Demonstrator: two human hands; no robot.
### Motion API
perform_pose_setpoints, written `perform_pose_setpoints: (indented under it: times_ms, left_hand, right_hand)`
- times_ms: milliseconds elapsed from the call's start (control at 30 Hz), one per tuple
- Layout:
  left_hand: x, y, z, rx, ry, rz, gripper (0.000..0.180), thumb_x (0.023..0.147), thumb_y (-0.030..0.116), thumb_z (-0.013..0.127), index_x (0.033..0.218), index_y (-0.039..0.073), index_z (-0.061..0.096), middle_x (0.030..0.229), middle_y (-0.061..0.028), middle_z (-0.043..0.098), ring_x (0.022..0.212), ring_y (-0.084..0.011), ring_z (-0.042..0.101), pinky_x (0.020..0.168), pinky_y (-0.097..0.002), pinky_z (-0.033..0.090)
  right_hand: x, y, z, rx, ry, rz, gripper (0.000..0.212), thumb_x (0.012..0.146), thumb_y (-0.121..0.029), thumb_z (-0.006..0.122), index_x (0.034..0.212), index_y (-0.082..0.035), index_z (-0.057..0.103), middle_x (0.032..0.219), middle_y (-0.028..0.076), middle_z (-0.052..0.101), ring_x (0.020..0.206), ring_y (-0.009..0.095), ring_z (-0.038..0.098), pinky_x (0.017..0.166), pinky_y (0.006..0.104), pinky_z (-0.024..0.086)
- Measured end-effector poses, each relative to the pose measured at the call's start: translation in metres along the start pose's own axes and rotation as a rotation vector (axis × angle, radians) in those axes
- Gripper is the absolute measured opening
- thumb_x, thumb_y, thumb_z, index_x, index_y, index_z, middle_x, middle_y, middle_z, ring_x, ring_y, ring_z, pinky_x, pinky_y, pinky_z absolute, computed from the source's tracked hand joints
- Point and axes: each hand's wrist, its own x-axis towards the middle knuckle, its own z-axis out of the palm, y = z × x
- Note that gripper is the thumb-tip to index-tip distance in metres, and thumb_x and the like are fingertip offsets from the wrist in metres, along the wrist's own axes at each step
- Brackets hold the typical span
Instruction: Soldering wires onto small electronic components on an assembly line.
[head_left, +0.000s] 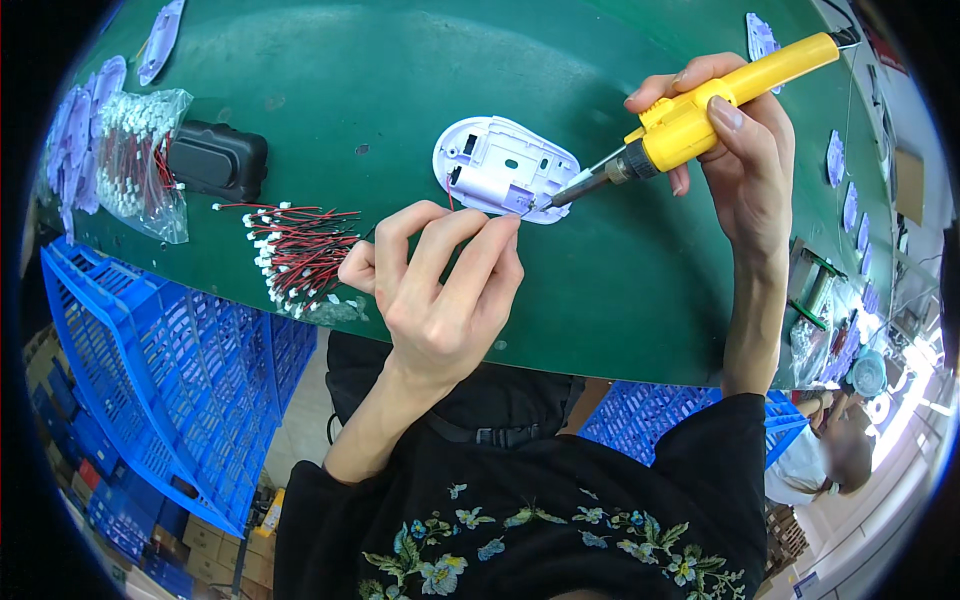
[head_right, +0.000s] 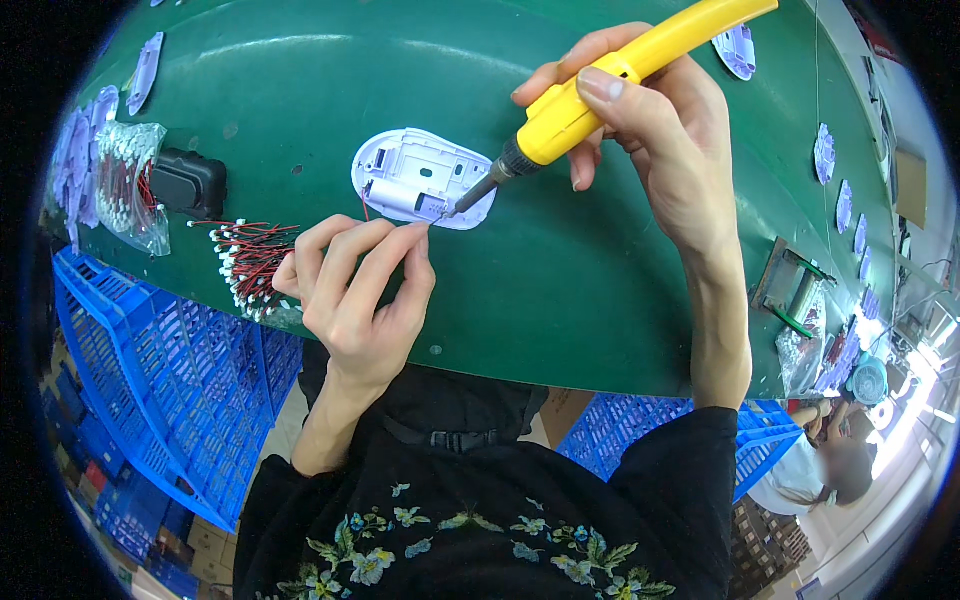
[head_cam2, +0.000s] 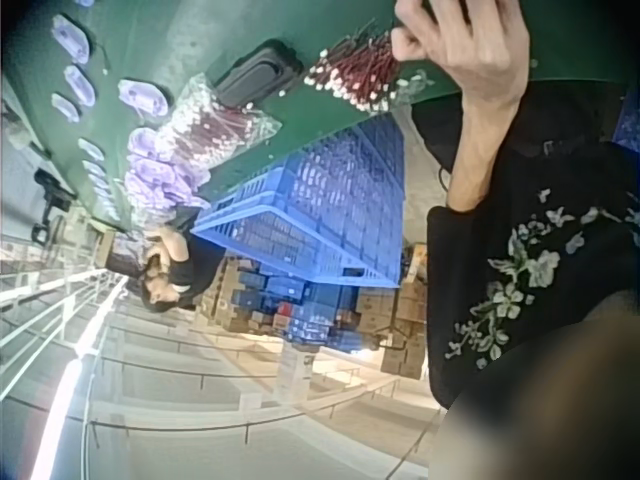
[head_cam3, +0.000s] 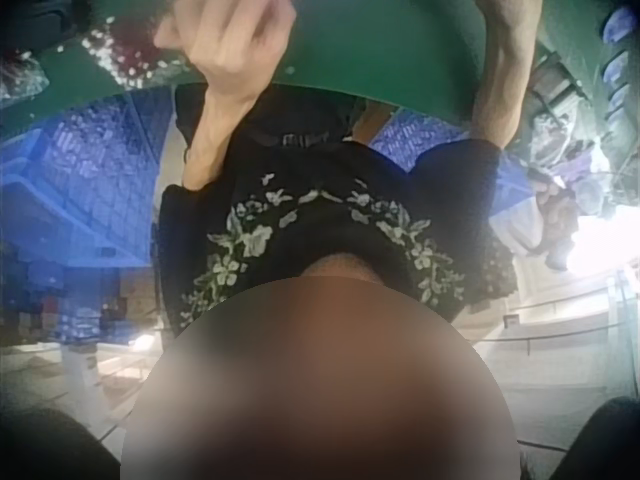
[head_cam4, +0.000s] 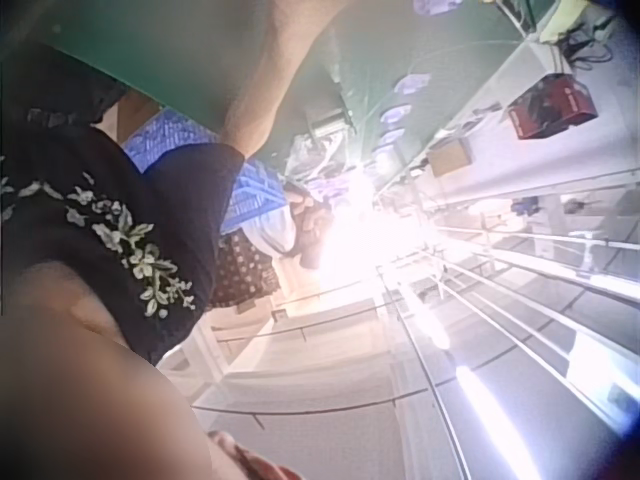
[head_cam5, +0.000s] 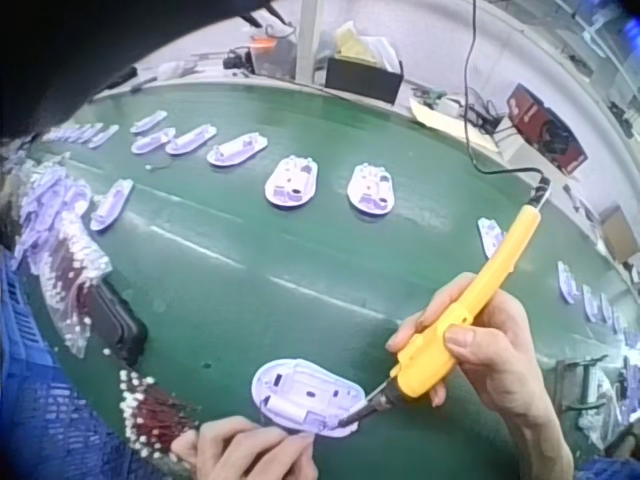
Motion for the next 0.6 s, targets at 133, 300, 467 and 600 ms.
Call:
perform_pose_setpoints:
  times_ms: [133,300,467,600]
  left_hand:
    - [-0.0025,-0.0041,0.0055,-0.023,0.033,0.02,0.028,0.068,0.007,0.085,0.094,0.014,0.078,0.09,0.0061,0.067,0.089,-0.0171,0.061,0.083,-0.0382,0.024]
    - [-0.0026,-0.0044,0.0045,-0.025,0.028,0.021,0.028,0.068,0.007,0.085,0.094,0.014,0.078,0.09,0.0058,0.067,0.089,-0.017,0.061,0.083,-0.0383,0.024]
    - [-0.0014,-0.004,0.0025,-0.025,0.022,0.025,0.028,0.068,0.007,0.085,0.094,0.013,0.078,0.09,0.0055,0.067,0.089,-0.0172,0.061,0.083,-0.0384,0.024]
    - [-0.0022,-0.0039,0.0045,-0.031,0.019,0.022,0.027,0.068,0.007,0.085,0.094,0.013,0.078,0.09,0.0054,0.068,0.089,-0.0172,0.061,0.083,-0.0383,0.024]
  right_hand:
    - [0.0002,0.0004,0.0003,-0.002,0.012,-0.009,0.034,0.101,-0.028,0.051,0.12,0.0,0.056,0.11,0.029,0.07,0.075,0.018,0.069,0.057,0.0257,0.056]
    - [0.0015,0.0014,0.0031,-0.01,0.018,0.0,0.033,0.102,-0.028,0.05,0.118,0.0,0.057,0.109,0.027,0.071,0.074,0.017,0.068,0.057,0.0246,0.056]
    - [0.0026,0.0023,0.0014,-0.019,0.011,-0.011,0.032,0.103,-0.027,0.05,0.118,0.0,0.058,0.108,0.027,0.071,0.072,0.016,0.068,0.056,0.0241,0.056]
    - [0.0022,0.0041,0.0032,-0.025,0.034,-0.004,0.031,0.104,-0.026,0.05,0.117,0.0,0.058,0.107,0.027,0.072,0.068,0.016,0.067,0.056,0.0238,0.056]
